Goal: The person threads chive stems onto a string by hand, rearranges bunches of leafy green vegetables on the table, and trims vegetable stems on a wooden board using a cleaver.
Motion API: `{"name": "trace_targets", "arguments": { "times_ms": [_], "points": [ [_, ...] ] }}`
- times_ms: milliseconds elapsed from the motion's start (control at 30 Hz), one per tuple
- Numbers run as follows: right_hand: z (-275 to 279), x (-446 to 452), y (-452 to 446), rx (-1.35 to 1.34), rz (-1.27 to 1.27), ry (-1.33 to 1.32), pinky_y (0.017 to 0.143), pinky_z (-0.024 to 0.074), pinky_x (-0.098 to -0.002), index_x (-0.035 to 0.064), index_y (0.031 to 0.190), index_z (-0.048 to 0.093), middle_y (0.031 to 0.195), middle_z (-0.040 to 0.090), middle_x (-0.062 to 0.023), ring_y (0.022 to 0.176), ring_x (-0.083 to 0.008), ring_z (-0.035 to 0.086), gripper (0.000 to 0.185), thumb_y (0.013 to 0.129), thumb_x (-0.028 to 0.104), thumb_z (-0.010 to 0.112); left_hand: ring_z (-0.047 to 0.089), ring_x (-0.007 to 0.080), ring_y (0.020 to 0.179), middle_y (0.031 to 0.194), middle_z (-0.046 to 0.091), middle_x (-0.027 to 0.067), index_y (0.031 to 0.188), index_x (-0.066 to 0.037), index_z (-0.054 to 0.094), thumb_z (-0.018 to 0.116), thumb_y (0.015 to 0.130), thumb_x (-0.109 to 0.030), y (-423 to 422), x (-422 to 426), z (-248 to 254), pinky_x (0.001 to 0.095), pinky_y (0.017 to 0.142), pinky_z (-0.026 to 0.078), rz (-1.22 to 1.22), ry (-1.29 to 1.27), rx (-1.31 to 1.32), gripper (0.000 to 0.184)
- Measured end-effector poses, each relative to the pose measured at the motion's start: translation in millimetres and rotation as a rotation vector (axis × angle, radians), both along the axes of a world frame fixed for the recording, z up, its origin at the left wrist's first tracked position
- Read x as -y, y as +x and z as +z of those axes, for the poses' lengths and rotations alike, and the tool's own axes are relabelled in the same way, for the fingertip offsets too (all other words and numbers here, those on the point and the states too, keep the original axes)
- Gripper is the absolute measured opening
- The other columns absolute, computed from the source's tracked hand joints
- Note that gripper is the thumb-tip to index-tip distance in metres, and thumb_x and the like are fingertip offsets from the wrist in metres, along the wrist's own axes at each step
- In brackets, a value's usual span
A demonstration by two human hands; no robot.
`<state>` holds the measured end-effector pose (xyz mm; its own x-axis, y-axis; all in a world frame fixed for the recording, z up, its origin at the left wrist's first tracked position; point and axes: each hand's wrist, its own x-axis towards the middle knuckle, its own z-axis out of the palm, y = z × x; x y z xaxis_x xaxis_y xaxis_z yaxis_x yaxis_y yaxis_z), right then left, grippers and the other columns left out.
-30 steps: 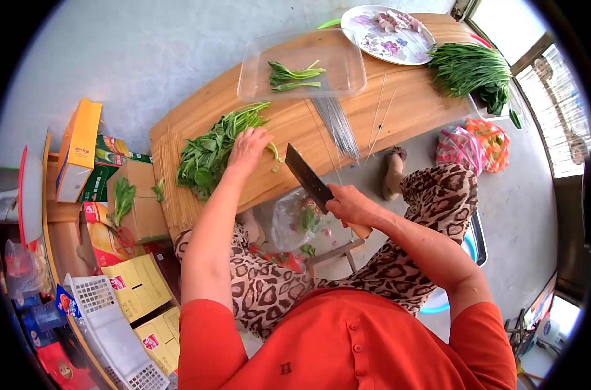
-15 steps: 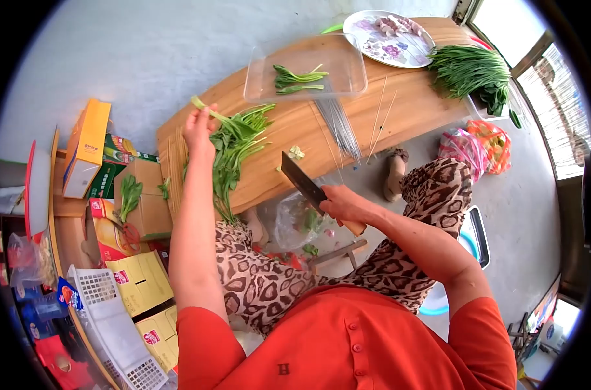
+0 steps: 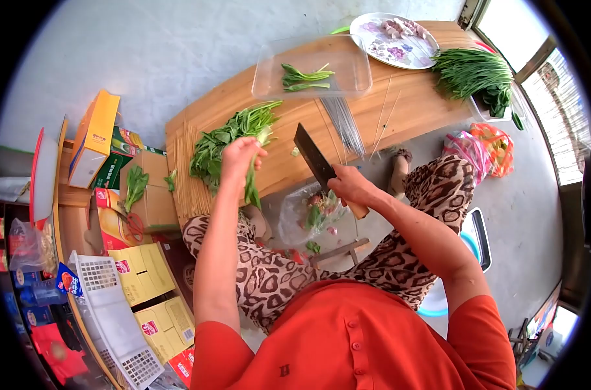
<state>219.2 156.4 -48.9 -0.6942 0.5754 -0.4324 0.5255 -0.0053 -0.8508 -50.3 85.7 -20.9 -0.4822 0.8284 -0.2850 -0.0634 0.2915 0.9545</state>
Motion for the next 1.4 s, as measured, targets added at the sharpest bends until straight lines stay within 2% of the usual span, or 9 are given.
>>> {"name": "trace_targets", "arguments": {
  "times_ms": [33,100,333,467,533,633,1000,1067,1400],
  "points": [
    [-0.6,-0.3,1.2,0.006,0.000,-0.005,0.047,0.0473,-0.0376,-0.0052,0.088,0.046,0.063,0.056,-0.0140,0.048,-0.0230,0.059,0.018,0.084,0.012,0.049,0.054,0.0105,0.053,0.078,0.066,0.0103,0.098,0.001,0.058,0.061,0.088,-0.009,6.8,2.9,-14.0,0.0237,0.048,0.045,-0.010,-0.081,-0.012,0.015],
    [7.0,0.6,3.7,0.009,-0.010,0.035,0.057,0.0535,-0.0421,-0.0093,0.094,0.053,0.076,0.062,-0.0260,0.061,-0.0338,0.065,0.027,0.081,0.014,0.050,0.054,0.0107,0.051,0.080,0.066,0.0109,0.097,-0.001,0.058,0.059,0.087,-0.008,15.7,10.4,-43.4,0.0241,0.046,0.044,-0.015,-0.128,-0.049,0.013],
    [3.7,11.1,3.5,0.033,0.041,-0.041,0.057,0.0524,-0.0417,-0.0068,0.095,0.053,0.081,0.063,-0.0234,0.059,-0.0330,0.064,0.026,0.083,0.016,0.051,0.055,0.0101,0.047,0.072,0.064,0.0056,0.088,0.000,0.062,0.066,0.080,-0.007,4.6,10.9,-120.6,0.0254,0.039,0.041,0.015,-0.200,-0.314,0.011],
    [4.1,16.9,-5.1,0.153,0.126,0.041,0.067,0.0519,-0.0446,-0.0048,0.097,0.053,0.084,0.064,-0.0243,0.071,-0.0366,0.065,0.027,0.083,0.018,0.052,0.061,0.0129,0.050,0.070,0.064,0.0066,0.088,0.001,0.064,0.063,0.081,-0.007,13.1,15.3,-115.8,0.0268,0.041,0.047,0.065,-0.269,-0.350,0.010],
    [4.1,20.5,-8.5,0.196,0.186,0.213,0.077,0.0492,-0.0473,-0.0024,0.100,0.054,0.088,0.064,-0.0252,0.085,-0.0403,0.062,0.028,0.083,0.019,0.053,0.062,0.0139,0.050,0.068,0.064,0.0067,0.089,0.001,0.064,0.061,0.082,-0.007,14.8,16.5,-118.0,0.0272,0.042,0.049,0.064,-0.259,-0.348,0.010],
    [-5.1,23.0,-13.5,0.220,0.231,0.332,0.081,0.0471,-0.0491,-0.0007,0.102,0.054,0.090,0.064,-0.0253,0.093,-0.0420,0.060,0.028,0.082,0.019,0.052,0.063,0.0150,0.051,0.068,0.065,0.0074,0.088,0.001,0.064,0.060,0.083,-0.006,14.0,17.5,-129.1,0.0277,0.043,0.050,0.080,-0.233,-0.346,0.010],
    [-3.2,25.6,-23.3,0.285,0.285,0.374,0.079,0.0475,-0.0489,-0.0013,0.102,0.054,0.087,0.064,-0.0255,0.089,-0.0427,0.061,0.026,0.083,0.016,0.049,0.064,0.0188,0.051,0.067,0.067,0.0117,0.085,0.000,0.063,0.060,0.080,-0.005,11.8,19.4,-153.5,0.0313,0.049,0.049,0.123,-0.134,-0.515,0.007],
    [-2.6,25.8,-24.2,0.286,0.288,0.369,0.079,0.0475,-0.0488,-0.0014,0.102,0.054,0.087,0.064,-0.0257,0.089,-0.0428,0.061,0.026,0.083,0.015,0.048,0.064,0.0199,0.053,0.067,0.067,0.0123,0.084,0.000,0.063,0.061,0.079,-0.005,8.9,18.3,-159.7,0.0320,0.050,0.049,0.111,-0.063,-0.648,0.007],
    [2.0,29.0,-28.6,0.343,0.331,0.384,0.078,0.0478,-0.0486,-0.0016,0.100,0.053,0.089,0.065,-0.0250,0.089,-0.0417,0.062,0.023,0.083,0.012,0.046,0.065,0.0216,0.054,0.068,0.066,0.0143,0.081,0.000,0.063,0.062,0.078,-0.004,13.3,19.3,-151.1,0.0341,0.052,0.050,0.145,-0.090,-0.495,0.005]
  ]
}}
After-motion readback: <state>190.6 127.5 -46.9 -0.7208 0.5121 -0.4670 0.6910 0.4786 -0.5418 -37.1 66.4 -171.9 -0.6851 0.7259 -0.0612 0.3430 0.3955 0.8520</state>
